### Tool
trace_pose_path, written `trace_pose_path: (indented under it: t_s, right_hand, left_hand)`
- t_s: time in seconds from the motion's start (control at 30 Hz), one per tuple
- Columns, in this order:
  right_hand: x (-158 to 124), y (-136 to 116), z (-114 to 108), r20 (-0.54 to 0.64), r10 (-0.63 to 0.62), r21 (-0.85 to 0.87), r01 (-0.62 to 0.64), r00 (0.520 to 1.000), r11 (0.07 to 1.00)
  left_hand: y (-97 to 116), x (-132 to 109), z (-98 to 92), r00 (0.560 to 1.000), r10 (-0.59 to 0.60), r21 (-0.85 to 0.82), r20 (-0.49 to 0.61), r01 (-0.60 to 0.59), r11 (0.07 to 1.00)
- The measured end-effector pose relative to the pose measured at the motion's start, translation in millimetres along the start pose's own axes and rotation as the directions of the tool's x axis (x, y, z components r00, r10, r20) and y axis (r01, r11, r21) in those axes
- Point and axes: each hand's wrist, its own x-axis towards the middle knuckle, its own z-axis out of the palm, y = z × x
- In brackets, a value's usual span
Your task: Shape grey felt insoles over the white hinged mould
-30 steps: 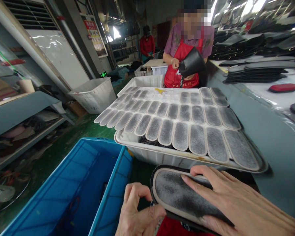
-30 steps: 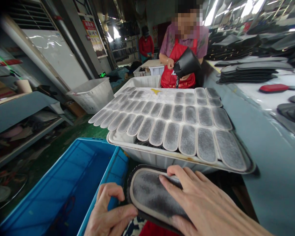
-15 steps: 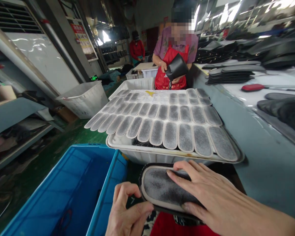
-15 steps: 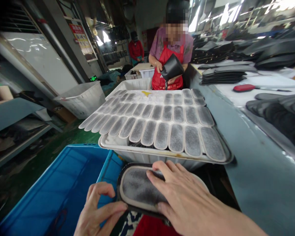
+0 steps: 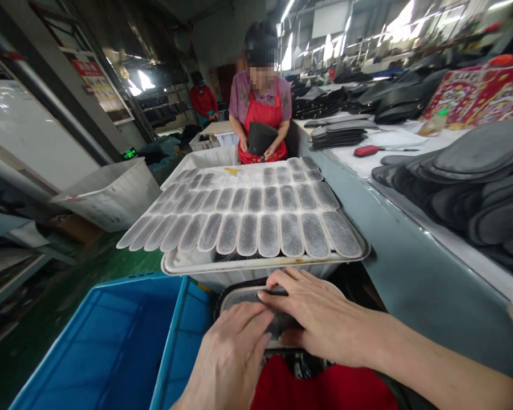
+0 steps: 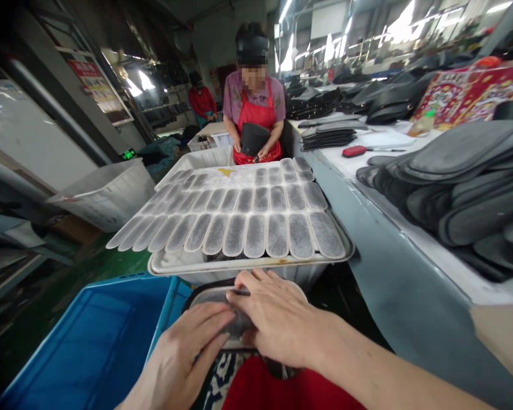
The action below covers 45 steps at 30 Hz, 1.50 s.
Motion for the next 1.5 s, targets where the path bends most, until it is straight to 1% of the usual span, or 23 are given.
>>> trace_pose_path:
  t_s: [0.1,0.17,0.23,0.3,0.37,0.4,0.47,0.5,0.57,0.63,0.67,0.77,0.83,0.9,1.0,1.1,1.27,1.33,1.4,1.47,1.5]
  right_hand:
    - [-1,0,4,-0.021,0.037,0.024,-0.037,0.999,0.999]
    - [-2,0,5,-0.032,0.062,0.026,-0.061,0.998,0.998]
    - [-3,0,3,-0.039,0.047,0.036,-0.045,0.998,0.998]
    - [-4,0,-3,-0.015,0.006,0.096,-0.004,1.000,0.995]
    - [-5,0,-13,0.028,-0.024,0.206,0.018,0.999,0.978]
    - [-5,0,-19,0.030,-0.030,0.271,0.020,0.999,0.962]
    - [-5,2,-32,-0.013,-0.016,0.381,0.019,1.000,0.924]
    - [-5,5,-39,-0.056,0.013,0.420,0.012,0.998,0.907]
    - [-6,14,-52,-0.146,0.121,0.470,-0.039,0.982,0.882]
    - [-13,27,-62,-0.195,0.257,0.504,-0.128,0.947,0.854]
    - [-18,34,-64,-0.196,0.318,0.516,-0.178,0.927,0.838]
    - [-43,51,-58,-0.114,0.431,0.530,-0.313,0.895,0.788]
    - [-60,55,-47,-0.034,0.463,0.549,-0.371,0.886,0.749]
    - [-73,56,-35,0.031,0.469,0.589,-0.396,0.883,0.705]
    - [-81,54,-24,0.066,0.450,0.647,-0.381,0.891,0.661]
    - [-81,53,-21,0.045,0.437,0.677,-0.349,0.898,0.648]
    - [-79,59,-17,0.025,0.421,0.703,-0.315,0.907,0.637]
    - [-78,63,-14,0.031,0.430,0.712,-0.322,0.902,0.624]
    - [-77,66,-10,0.034,0.442,0.720,-0.329,0.896,0.611]
    - [-77,68,-8,0.030,0.443,0.730,-0.323,0.896,0.603]
    - [-78,69,-7,0.030,0.436,0.735,-0.316,0.899,0.600]
  left_hand:
    - [5,11,-1.2,0.988,-0.077,0.032,0.132,0.074,0.997]
    - [9,13,0.0,0.980,-0.108,0.089,0.166,0.094,0.992]
    - [11,12,2.8,0.983,-0.090,0.145,0.159,0.067,0.987]
    - [12,11,6.0,0.990,-0.054,0.209,0.134,0.025,0.978]
    - [11,11,8.2,0.992,-0.007,0.271,0.123,-0.027,0.962]
    - [11,12,8.8,0.992,0.015,0.295,0.124,-0.051,0.954]
    - [9,14,9.2,0.989,0.058,0.320,0.136,-0.099,0.942]
    - [8,16,9.2,0.987,0.076,0.327,0.141,-0.119,0.938]
    - [7,18,9.4,0.984,0.102,0.336,0.145,-0.146,0.930]
    - [7,19,10.2,0.980,0.127,0.334,0.153,-0.173,0.926]
    - [8,19,11.0,0.980,0.131,0.334,0.151,-0.175,0.926]
    - [13,20,13.8,0.988,0.102,0.346,0.118,-0.137,0.928]
    - [17,22,15.7,0.993,0.068,0.355,0.092,-0.097,0.930]
    - [20,25,17.5,0.996,0.048,0.355,0.077,-0.072,0.932]
    - [23,29,20.6,0.999,0.022,0.353,0.040,-0.034,0.935]
    - [24,32,23.1,1.000,0.001,0.337,0.026,-0.009,0.942]
    - [33,38,18.3,0.994,-0.110,0.327,0.013,0.099,0.940]
    - [37,41,14.9,0.986,-0.152,0.271,0.064,0.130,0.954]
    - [41,46,13.3,0.981,-0.161,0.162,0.113,0.141,0.977]
    - [44,50,14.6,0.988,-0.089,0.030,0.128,0.086,0.996]
    - [46,52,16.1,0.990,-0.021,-0.029,0.140,0.025,0.999]
